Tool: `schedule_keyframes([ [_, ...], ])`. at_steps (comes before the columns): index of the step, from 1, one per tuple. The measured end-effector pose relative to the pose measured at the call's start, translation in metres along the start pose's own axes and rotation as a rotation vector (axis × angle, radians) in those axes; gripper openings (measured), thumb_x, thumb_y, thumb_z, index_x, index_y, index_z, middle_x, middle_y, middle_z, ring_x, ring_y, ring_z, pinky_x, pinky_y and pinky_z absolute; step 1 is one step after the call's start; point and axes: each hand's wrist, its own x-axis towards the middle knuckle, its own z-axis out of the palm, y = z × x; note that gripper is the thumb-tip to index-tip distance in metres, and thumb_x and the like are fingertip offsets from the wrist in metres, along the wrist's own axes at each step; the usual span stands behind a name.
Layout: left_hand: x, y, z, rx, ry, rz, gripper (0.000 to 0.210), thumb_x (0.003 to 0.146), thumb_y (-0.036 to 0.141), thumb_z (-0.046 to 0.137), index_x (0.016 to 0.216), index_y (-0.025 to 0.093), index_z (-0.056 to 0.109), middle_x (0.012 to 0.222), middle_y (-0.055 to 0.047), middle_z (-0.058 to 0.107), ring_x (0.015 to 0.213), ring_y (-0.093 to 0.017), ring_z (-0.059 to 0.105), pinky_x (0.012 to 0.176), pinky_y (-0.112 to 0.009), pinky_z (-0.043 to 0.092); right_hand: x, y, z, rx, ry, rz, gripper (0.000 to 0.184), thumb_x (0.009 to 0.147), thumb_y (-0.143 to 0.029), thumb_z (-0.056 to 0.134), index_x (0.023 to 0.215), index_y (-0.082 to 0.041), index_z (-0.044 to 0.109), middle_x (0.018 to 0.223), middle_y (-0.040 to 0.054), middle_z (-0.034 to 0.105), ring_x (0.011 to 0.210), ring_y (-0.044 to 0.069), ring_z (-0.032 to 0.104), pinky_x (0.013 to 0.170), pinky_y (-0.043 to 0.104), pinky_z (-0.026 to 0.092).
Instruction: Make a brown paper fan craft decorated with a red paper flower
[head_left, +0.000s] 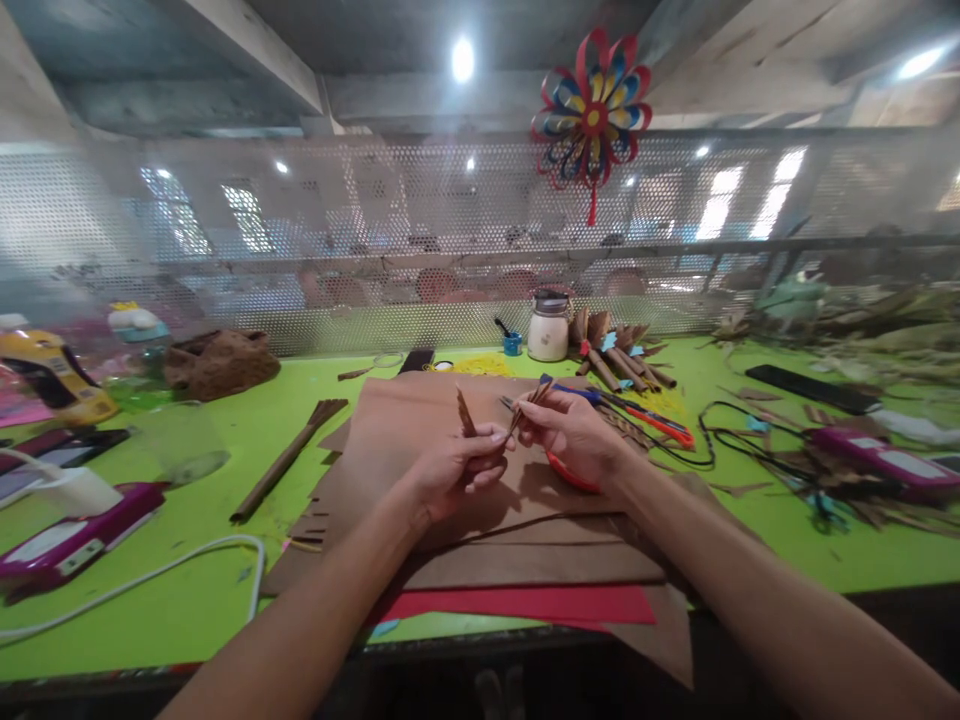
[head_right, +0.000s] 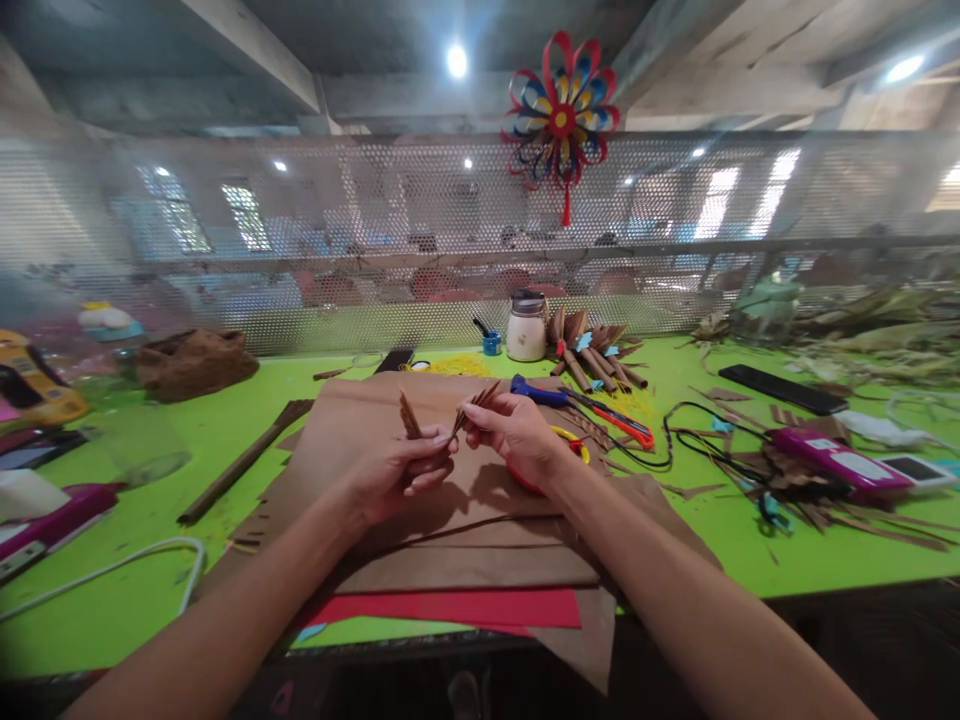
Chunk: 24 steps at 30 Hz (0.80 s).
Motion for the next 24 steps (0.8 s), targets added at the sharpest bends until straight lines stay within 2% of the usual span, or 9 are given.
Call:
schedule_keyframes([
  [4, 0.004, -0.003, 0.002, 0.115, 0.090, 0.072, 0.018, 0.079, 0.032, 0.054, 0.076, 0.014, 0.054, 0.049, 0.008, 0.023, 0.042, -0.005, 0.020, 0.042, -0.018, 0.018, 0.002, 0.004, 0.000, -0.037, 0.037, -0.037, 0.016, 0.069, -0.027, 0.070, 0.077, -0.013, 0.067, 0.068, 0.0026, 0.061, 0.057, 0.010, 0.054, 0.056, 0.026, 0.041],
  [8, 0.008, -0.005, 0.004, 0.501, 0.309, 0.185, 0.026, 0.078, 0.040, 0.053, 0.076, 0.014, 0.056, 0.049, 0.006, 0.034, 0.045, -0.007, 0.027, 0.044, -0.020, 0.021, 0.003, 0.004, 0.003, -0.080, 0.129, -0.061, 0.018, 0.065, -0.028, 0.073, 0.073, -0.013, 0.066, 0.066, 0.0027, 0.061, 0.056, 0.010, 0.053, 0.052, 0.024, 0.041],
  [10, 0.008, -0.005, 0.006, 0.697, 0.376, 0.281, 0.027, 0.079, 0.040, 0.051, 0.076, 0.014, 0.058, 0.052, 0.005, 0.039, 0.049, -0.008, 0.031, 0.047, -0.021, 0.024, 0.003, 0.005, 0.003, -0.097, 0.174, -0.056, 0.020, 0.063, -0.030, 0.074, 0.070, -0.013, 0.065, 0.063, 0.0022, 0.061, 0.054, 0.010, 0.052, 0.051, 0.025, 0.041],
  [13, 0.006, -0.008, 0.006, 0.931, 0.401, 0.389, 0.022, 0.081, 0.034, 0.049, 0.079, 0.015, 0.060, 0.059, 0.002, 0.048, 0.056, -0.009, 0.039, 0.054, -0.022, 0.030, 0.003, 0.008, 0.002, -0.109, 0.214, -0.050, 0.022, 0.063, -0.031, 0.074, 0.067, -0.013, 0.063, 0.061, 0.0017, 0.061, 0.052, 0.010, 0.052, 0.050, 0.025, 0.041],
  [16, 0.005, -0.010, 0.004, 1.099, 0.369, 0.408, 0.018, 0.082, 0.025, 0.046, 0.083, 0.017, 0.062, 0.067, 0.001, 0.056, 0.061, -0.011, 0.046, 0.059, -0.022, 0.032, 0.004, 0.012, 0.001, -0.119, 0.219, -0.047, 0.022, 0.064, -0.032, 0.073, 0.068, -0.013, 0.063, 0.059, 0.0018, 0.061, 0.051, 0.010, 0.053, 0.050, 0.025, 0.042],
  [21, 0.006, -0.014, 0.000, 1.150, 0.403, 0.443, 0.019, 0.083, 0.020, 0.043, 0.084, 0.017, 0.062, 0.069, 0.000, 0.059, 0.062, -0.011, 0.048, 0.061, -0.021, 0.033, 0.002, 0.010, 0.003, -0.139, 0.209, -0.076, 0.020, 0.065, -0.030, 0.072, 0.072, -0.013, 0.064, 0.061, 0.0017, 0.061, 0.052, 0.010, 0.052, 0.051, 0.025, 0.041],
  [24, 0.007, -0.016, -0.001, 1.146, 0.431, 0.450, 0.020, 0.083, 0.020, 0.042, 0.082, 0.017, 0.062, 0.067, 0.001, 0.058, 0.060, -0.010, 0.047, 0.059, -0.021, 0.033, -0.001, 0.005, 0.006, -0.120, 0.150, -0.065, 0.020, 0.066, -0.027, 0.071, 0.080, -0.014, 0.065, 0.066, 0.0018, 0.062, 0.056, 0.010, 0.053, 0.054, 0.025, 0.041],
])
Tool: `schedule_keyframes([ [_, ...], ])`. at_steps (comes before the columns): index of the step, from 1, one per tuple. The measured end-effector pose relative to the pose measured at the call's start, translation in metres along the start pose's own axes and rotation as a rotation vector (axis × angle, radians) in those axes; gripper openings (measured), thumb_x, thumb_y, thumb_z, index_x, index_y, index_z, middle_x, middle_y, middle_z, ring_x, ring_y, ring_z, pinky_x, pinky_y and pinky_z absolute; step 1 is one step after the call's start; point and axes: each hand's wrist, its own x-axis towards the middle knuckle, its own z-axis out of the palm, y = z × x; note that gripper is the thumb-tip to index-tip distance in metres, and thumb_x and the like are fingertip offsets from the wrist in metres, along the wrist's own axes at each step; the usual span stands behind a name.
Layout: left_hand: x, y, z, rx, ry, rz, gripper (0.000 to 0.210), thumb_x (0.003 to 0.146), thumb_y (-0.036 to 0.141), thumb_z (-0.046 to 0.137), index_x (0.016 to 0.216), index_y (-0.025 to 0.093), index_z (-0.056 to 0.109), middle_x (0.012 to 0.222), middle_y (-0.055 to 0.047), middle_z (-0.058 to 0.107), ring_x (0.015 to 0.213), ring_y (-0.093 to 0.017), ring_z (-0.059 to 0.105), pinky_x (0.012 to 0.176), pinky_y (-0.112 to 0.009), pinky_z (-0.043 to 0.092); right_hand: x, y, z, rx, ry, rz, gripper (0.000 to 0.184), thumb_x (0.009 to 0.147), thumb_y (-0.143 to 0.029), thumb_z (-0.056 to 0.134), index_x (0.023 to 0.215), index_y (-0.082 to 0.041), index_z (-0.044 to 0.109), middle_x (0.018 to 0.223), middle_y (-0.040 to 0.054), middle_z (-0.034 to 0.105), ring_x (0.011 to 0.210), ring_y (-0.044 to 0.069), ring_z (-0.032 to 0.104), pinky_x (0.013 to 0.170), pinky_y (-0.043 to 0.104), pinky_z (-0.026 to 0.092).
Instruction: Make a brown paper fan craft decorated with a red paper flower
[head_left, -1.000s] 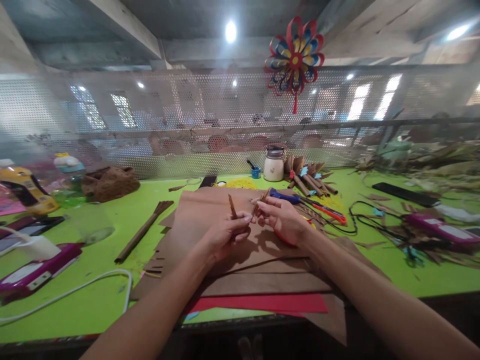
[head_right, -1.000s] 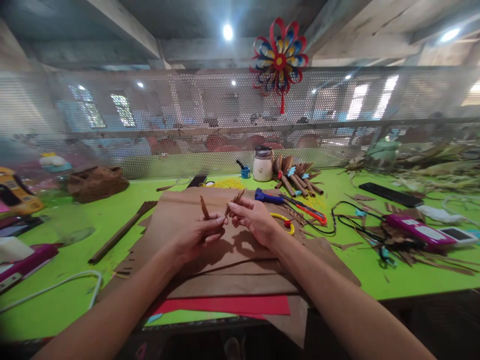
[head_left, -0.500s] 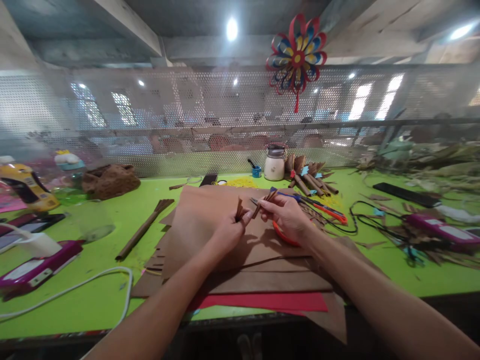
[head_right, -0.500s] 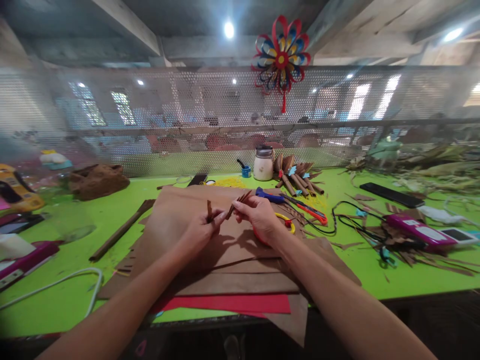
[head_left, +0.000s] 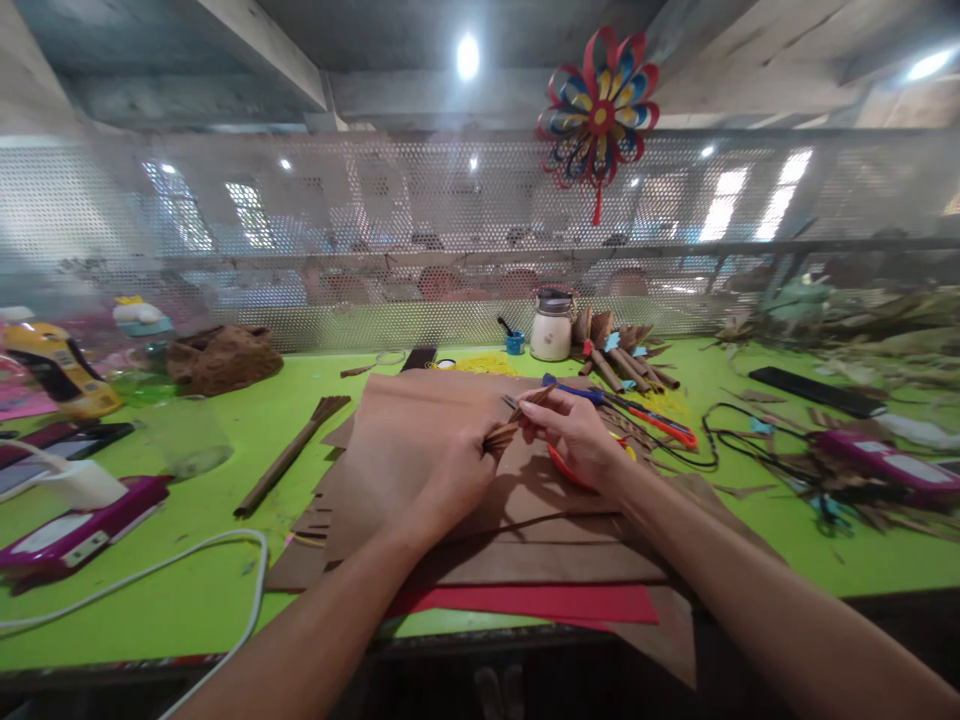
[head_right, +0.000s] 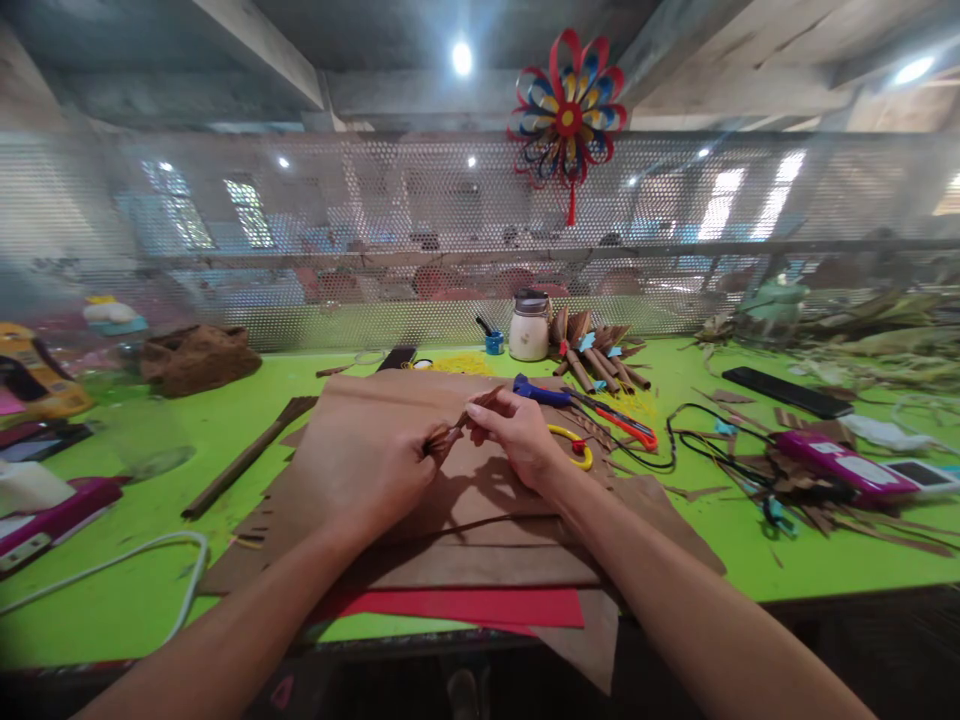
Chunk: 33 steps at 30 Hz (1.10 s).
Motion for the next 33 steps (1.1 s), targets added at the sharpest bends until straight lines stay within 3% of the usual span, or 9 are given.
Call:
schedule_keyframes([
  [5, 0.002, 0.000, -0.002, -0.020, -0.007, -0.028, 0.020, 0.082, 0.021, 0.043, 0.076, 0.016, 0.061, 0.064, 0.002, 0.056, 0.060, -0.010, 0.046, 0.058, -0.021, 0.032, -0.001, -0.001, 0.000, 0.024, -0.099, 0.032, 0.026, 0.064, -0.021, 0.072, 0.088, -0.016, 0.066, 0.074, 0.0024, 0.063, 0.061, 0.012, 0.054, 0.059, 0.028, 0.042],
  [10, 0.005, 0.006, -0.006, -0.183, -0.048, -0.065, 0.025, 0.083, 0.031, 0.044, 0.070, 0.015, 0.059, 0.056, 0.004, 0.047, 0.055, -0.009, 0.040, 0.055, -0.021, 0.031, 0.002, 0.006, -0.002, -0.018, -0.134, 0.018, 0.023, 0.066, -0.021, 0.070, 0.088, -0.016, 0.066, 0.079, 0.0042, 0.064, 0.064, 0.012, 0.053, 0.059, 0.027, 0.041],
  [16, 0.007, 0.005, -0.004, -0.315, -0.081, -0.201, 0.030, 0.081, 0.040, 0.045, 0.065, 0.015, 0.054, 0.046, 0.007, 0.033, 0.047, -0.008, 0.031, 0.049, -0.022, 0.026, 0.003, 0.009, -0.004, -0.058, -0.131, 0.028, 0.023, 0.065, -0.025, 0.071, 0.085, -0.015, 0.066, 0.074, 0.0046, 0.065, 0.062, 0.012, 0.053, 0.057, 0.027, 0.042],
  [27, 0.005, 0.006, -0.004, -0.718, -0.240, -0.363, 0.026, 0.077, 0.041, 0.052, 0.077, 0.016, 0.052, 0.044, 0.008, 0.031, 0.040, -0.006, 0.026, 0.042, -0.019, 0.022, 0.002, 0.009, -0.004, -0.173, -0.063, 0.015, 0.025, 0.068, -0.037, 0.068, 0.071, -0.012, 0.063, 0.061, 0.0021, 0.060, 0.053, 0.010, 0.049, 0.053, 0.025, 0.037],
  [33, 0.005, -0.001, -0.003, -0.795, -0.311, -0.390, 0.023, 0.079, 0.038, 0.051, 0.078, 0.015, 0.052, 0.046, 0.008, 0.032, 0.041, -0.005, 0.026, 0.041, -0.019, 0.021, 0.002, 0.013, -0.005, -0.185, -0.040, 0.001, 0.025, 0.070, -0.037, 0.066, 0.065, -0.013, 0.059, 0.057, 0.0015, 0.059, 0.051, 0.010, 0.048, 0.052, 0.026, 0.035],
])
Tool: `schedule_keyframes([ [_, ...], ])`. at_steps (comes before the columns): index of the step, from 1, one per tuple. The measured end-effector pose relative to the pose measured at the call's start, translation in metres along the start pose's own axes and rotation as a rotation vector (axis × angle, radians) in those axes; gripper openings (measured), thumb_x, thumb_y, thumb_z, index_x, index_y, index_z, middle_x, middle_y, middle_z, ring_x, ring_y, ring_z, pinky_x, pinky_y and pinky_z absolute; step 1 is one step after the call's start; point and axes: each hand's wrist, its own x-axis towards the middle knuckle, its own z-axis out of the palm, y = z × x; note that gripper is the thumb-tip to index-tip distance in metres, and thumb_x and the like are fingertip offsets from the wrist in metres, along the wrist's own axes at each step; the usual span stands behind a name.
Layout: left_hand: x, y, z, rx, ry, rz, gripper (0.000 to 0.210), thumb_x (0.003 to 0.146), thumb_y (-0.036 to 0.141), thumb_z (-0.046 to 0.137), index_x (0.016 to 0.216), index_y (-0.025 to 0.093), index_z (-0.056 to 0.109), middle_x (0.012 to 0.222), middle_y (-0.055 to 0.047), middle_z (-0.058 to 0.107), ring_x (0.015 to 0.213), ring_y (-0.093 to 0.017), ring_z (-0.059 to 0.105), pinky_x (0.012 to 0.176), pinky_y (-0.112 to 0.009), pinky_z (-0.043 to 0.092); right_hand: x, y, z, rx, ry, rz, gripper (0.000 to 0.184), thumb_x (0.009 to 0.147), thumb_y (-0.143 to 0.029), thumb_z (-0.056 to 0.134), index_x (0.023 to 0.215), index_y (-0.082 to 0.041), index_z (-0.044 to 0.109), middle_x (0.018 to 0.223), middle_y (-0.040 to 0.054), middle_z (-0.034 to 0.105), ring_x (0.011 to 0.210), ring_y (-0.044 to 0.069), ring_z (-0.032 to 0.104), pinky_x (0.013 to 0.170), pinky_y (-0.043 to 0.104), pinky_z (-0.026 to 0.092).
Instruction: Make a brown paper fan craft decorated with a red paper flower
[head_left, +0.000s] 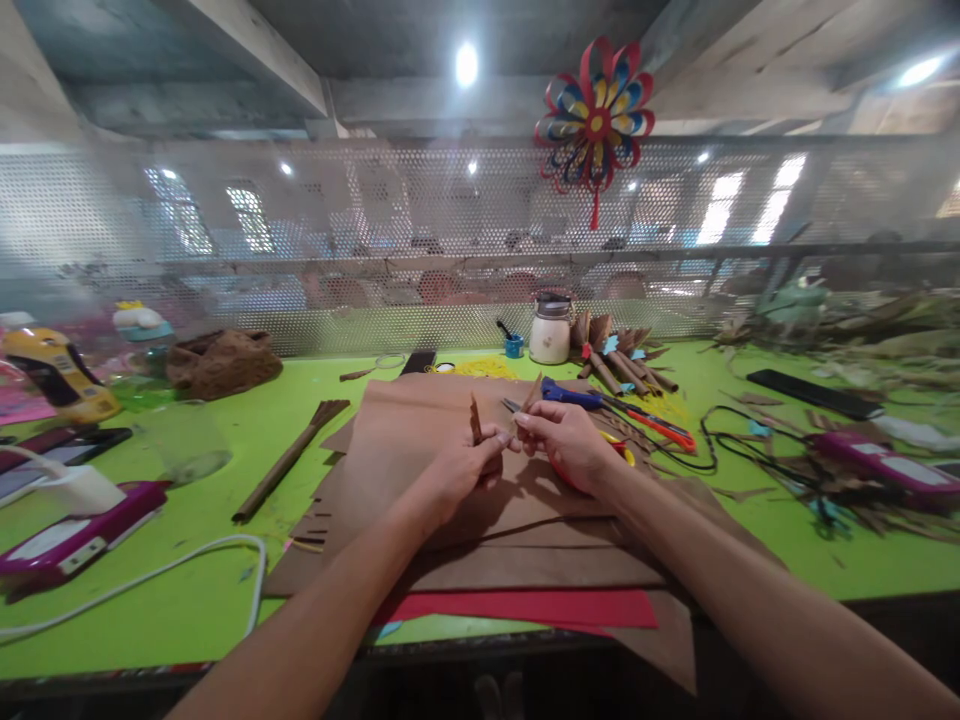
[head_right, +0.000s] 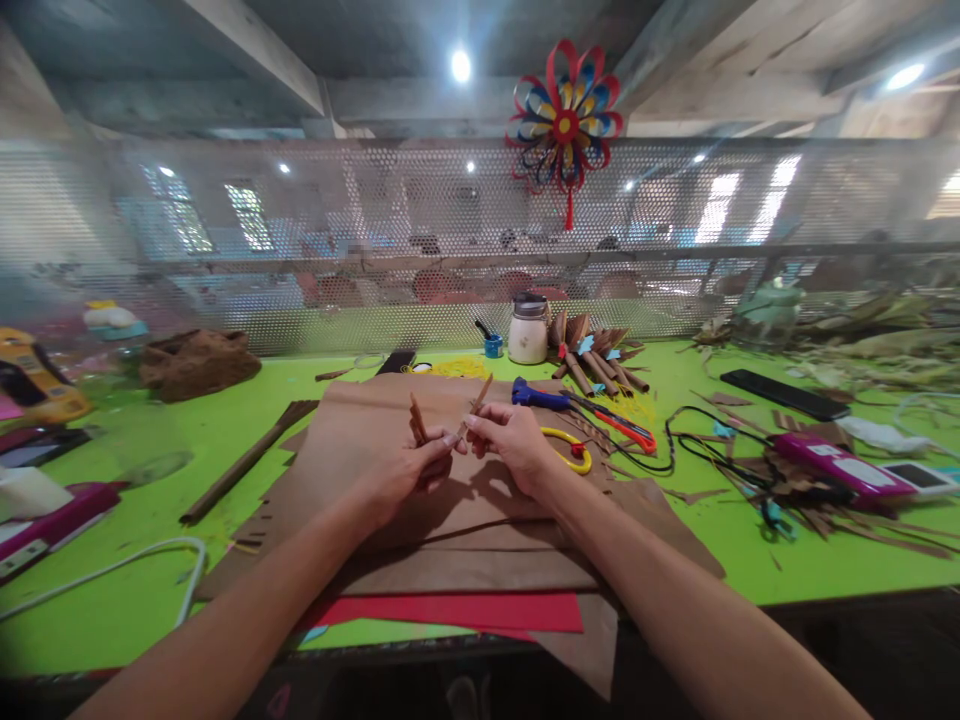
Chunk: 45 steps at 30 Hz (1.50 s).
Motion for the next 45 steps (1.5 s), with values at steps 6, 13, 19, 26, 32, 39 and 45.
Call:
schedule_keyframes([
  [6, -0.005, 0.005, 0.004, -0.113, 0.004, -0.053, 0.021, 0.080, 0.036, 0.051, 0.075, 0.015, 0.051, 0.045, 0.008, 0.028, 0.040, -0.005, 0.025, 0.040, -0.018, 0.020, 0.001, 0.001, 0.001, 0.037, 0.026, -0.004, 0.025, 0.069, -0.036, 0.067, 0.063, -0.014, 0.059, 0.056, 0.0001, 0.057, 0.051, 0.010, 0.050, 0.053, 0.026, 0.036],
  [13, -0.007, 0.011, -0.004, -0.349, -0.126, -0.131, 0.021, 0.084, 0.033, 0.047, 0.080, 0.013, 0.052, 0.043, 0.008, 0.022, 0.039, -0.006, 0.027, 0.038, -0.018, 0.015, -0.001, -0.008, 0.002, 0.058, -0.047, -0.046, 0.022, 0.071, -0.035, 0.067, 0.079, -0.015, 0.066, 0.066, 0.0030, 0.063, 0.058, 0.012, 0.052, 0.057, 0.027, 0.040],
  [19, -0.010, 0.013, -0.004, -0.358, -0.161, -0.097, 0.021, 0.084, 0.035, 0.049, 0.078, 0.014, 0.050, 0.043, 0.008, 0.021, 0.039, -0.006, 0.029, 0.038, -0.018, 0.017, -0.001, -0.009, 0.001, 0.044, -0.050, -0.063, 0.024, 0.070, -0.035, 0.068, 0.085, -0.016, 0.068, 0.068, 0.0025, 0.061, 0.057, 0.011, 0.049, 0.055, 0.026, 0.040],
  [26, -0.005, 0.008, 0.000, -0.274, -0.074, 0.028, 0.023, 0.081, 0.034, 0.053, 0.070, 0.017, 0.041, 0.046, 0.009, 0.026, 0.039, -0.004, 0.029, 0.038, -0.017, 0.018, -0.004, -0.013, 0.001, 0.119, -0.114, 0.026, 0.022, 0.070, -0.034, 0.068, 0.082, -0.016, 0.066, 0.076, 0.0035, 0.060, 0.061, 0.011, 0.050, 0.058, 0.026, 0.043],
  [32, -0.001, 0.005, 0.006, -0.029, 0.124, 0.117, 0.026, 0.076, 0.039, 0.057, 0.073, 0.018, 0.041, 0.047, 0.009, 0.038, 0.038, -0.004, 0.033, 0.040, -0.018, 0.023, -0.004, -0.012, 0.002, 0.158, -0.069, 0.055, 0.022, 0.068, -0.034, 0.070, 0.076, -0.014, 0.066, 0.073, 0.0033, 0.059, 0.061, 0.010, 0.051, 0.058, 0.025, 0.042],
  [39, -0.001, 0.003, 0.008, 0.343, 0.272, 0.196, 0.021, 0.079, 0.037, 0.050, 0.071, 0.019, 0.044, 0.047, 0.008, 0.038, 0.043, -0.007, 0.032, 0.045, -0.021, 0.026, -0.003, -0.010, 0.004, 0.140, 0.010, 0.050, 0.028, 0.071, -0.040, 0.066, 0.068, -0.013, 0.062, 0.065, 0.0026, 0.058, 0.054, 0.010, 0.049, 0.051, 0.024, 0.040],
  [45, -0.007, 0.011, 0.012, 0.348, 0.233, 0.190, 0.016, 0.077, 0.032, 0.053, 0.075, 0.017, 0.049, 0.049, 0.007, 0.039, 0.047, -0.007, 0.033, 0.047, -0.022, 0.026, -0.001, -0.008, 0.002, 0.110, 0.024, 0.018, 0.027, 0.069, -0.040, 0.068, 0.064, -0.014, 0.063, 0.063, 0.0016, 0.058, 0.051, 0.009, 0.048, 0.050, 0.025, 0.039],
])
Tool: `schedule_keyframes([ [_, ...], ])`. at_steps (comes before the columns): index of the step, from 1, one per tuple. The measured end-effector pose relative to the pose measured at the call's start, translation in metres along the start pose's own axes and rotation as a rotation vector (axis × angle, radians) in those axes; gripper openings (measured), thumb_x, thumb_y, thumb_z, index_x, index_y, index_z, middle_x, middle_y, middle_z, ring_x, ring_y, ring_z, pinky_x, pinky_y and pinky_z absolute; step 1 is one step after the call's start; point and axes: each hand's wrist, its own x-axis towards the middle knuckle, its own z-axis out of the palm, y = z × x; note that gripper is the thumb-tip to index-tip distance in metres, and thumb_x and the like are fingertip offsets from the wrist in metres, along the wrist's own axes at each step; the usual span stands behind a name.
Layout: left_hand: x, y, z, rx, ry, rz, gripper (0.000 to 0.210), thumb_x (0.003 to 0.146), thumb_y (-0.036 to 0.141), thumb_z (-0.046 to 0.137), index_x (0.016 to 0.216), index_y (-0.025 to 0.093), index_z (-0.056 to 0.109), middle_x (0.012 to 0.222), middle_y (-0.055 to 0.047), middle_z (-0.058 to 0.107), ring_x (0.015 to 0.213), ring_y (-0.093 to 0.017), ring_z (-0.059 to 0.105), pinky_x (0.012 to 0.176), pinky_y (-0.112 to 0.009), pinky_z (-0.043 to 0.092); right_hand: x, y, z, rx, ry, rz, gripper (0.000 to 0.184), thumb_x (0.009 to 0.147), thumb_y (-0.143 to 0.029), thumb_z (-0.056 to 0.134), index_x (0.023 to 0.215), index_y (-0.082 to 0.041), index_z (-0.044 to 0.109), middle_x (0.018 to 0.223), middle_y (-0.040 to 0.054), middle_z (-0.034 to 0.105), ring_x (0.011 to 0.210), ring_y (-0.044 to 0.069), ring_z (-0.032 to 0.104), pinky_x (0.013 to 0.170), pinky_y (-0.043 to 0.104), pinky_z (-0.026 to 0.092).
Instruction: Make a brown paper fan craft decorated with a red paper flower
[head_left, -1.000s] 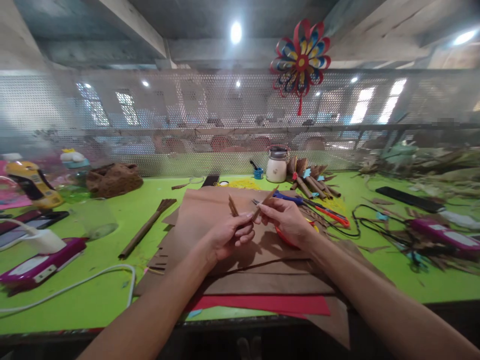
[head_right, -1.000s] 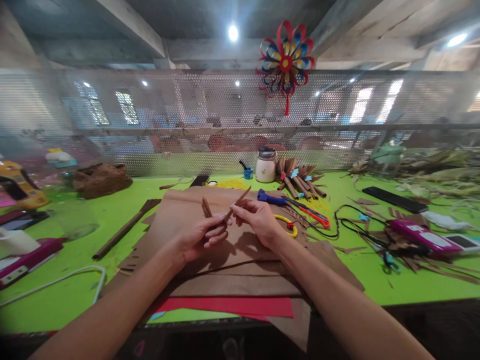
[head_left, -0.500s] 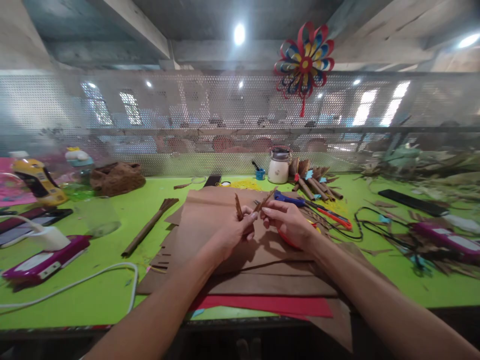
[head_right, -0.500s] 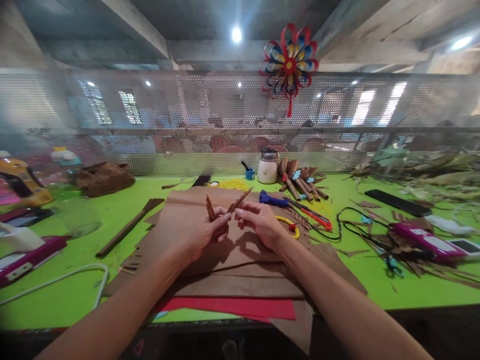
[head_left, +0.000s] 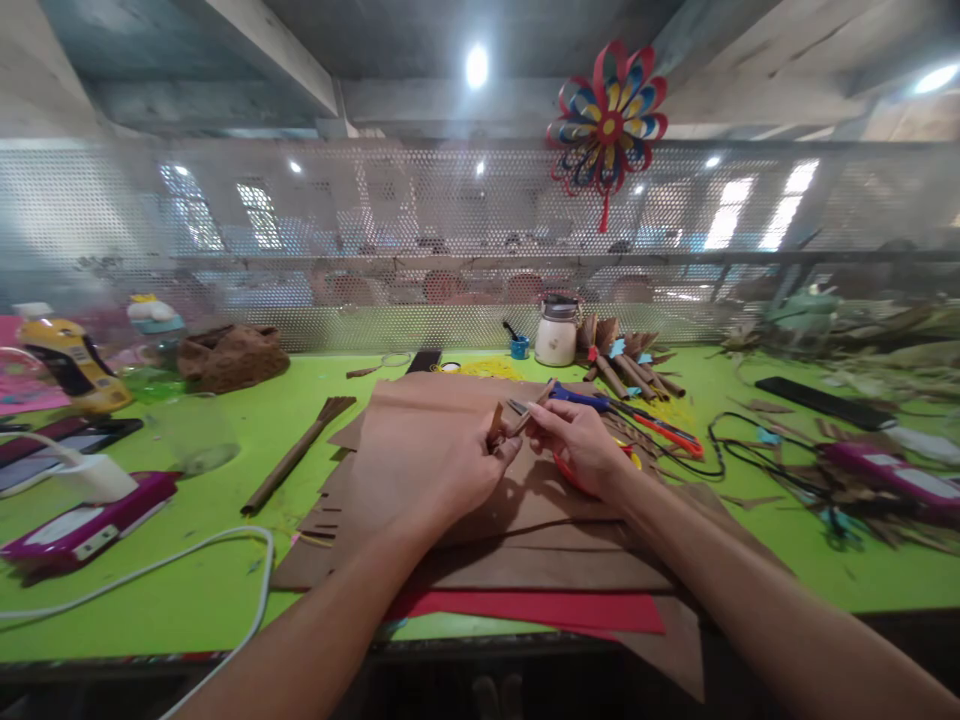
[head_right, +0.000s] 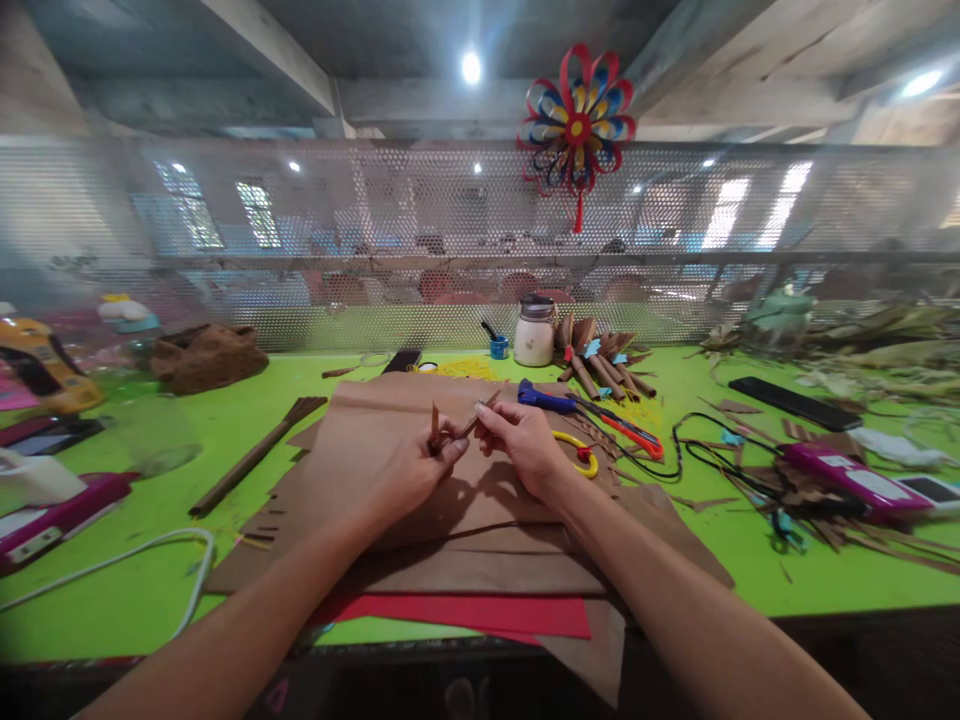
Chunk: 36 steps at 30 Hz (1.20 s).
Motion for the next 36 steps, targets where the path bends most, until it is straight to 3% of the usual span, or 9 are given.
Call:
schedule_keyframes([
  [6, 0.0002, 0.0009, -0.0027, -0.293, -0.106, -0.129, 0.029, 0.081, 0.043, 0.044, 0.068, 0.017, 0.046, 0.047, 0.007, 0.030, 0.043, -0.007, 0.025, 0.043, -0.021, 0.023, -0.0005, 0.0005, 0.0001, -0.046, -0.040, -0.041, 0.025, 0.072, -0.039, 0.066, 0.065, -0.015, 0.064, 0.062, 0.0015, 0.059, 0.053, 0.009, 0.048, 0.052, 0.025, 0.039],
  [12, 0.0017, -0.0008, -0.0030, -0.216, -0.139, -0.125, 0.031, 0.074, 0.046, 0.057, 0.074, 0.015, 0.054, 0.045, 0.007, 0.036, 0.041, -0.006, 0.027, 0.040, -0.022, 0.016, -0.0010, 0.0034, 0.0003, -0.020, -0.084, -0.053, 0.021, 0.075, -0.035, 0.064, 0.070, -0.014, 0.066, 0.062, 0.0013, 0.059, 0.054, 0.009, 0.049, 0.053, 0.025, 0.039],
  [19, 0.0019, -0.0008, -0.0024, -0.261, -0.103, -0.144, 0.031, 0.070, 0.046, 0.061, 0.068, 0.016, 0.050, 0.043, 0.008, 0.035, 0.041, -0.005, 0.026, 0.040, -0.021, 0.016, -0.0010, 0.0015, -0.0006, 0.040, -0.134, 0.007, 0.031, 0.080, -0.041, 0.056, 0.070, -0.013, 0.065, 0.070, 0.0051, 0.061, 0.057, 0.010, 0.051, 0.053, 0.025, 0.039],
  [27, 0.0016, -0.0005, -0.0035, -0.229, -0.109, -0.152, 0.031, 0.071, 0.046, 0.059, 0.067, 0.016, 0.051, 0.044, 0.008, 0.035, 0.041, -0.005, 0.027, 0.041, -0.021, 0.017, -0.0010, 0.0059, -0.0013, -0.136, -0.089, -0.038, 0.023, 0.072, -0.036, 0.067, 0.069, -0.014, 0.065, 0.064, 0.0024, 0.060, 0.056, 0.010, 0.048, 0.055, 0.026, 0.038],
  [36, 0.0026, -0.0050, -0.0050, -0.221, -0.146, -0.156, 0.026, 0.076, 0.041, 0.054, 0.072, 0.016, 0.053, 0.044, 0.007, 0.035, 0.041, -0.006, 0.026, 0.040, -0.021, 0.016, 0.0011, 0.0063, -0.0036, -0.099, -0.049, -0.024, 0.025, 0.071, -0.038, 0.067, 0.065, -0.014, 0.062, 0.058, 0.0000, 0.057, 0.053, 0.010, 0.048, 0.054, 0.026, 0.037],
])
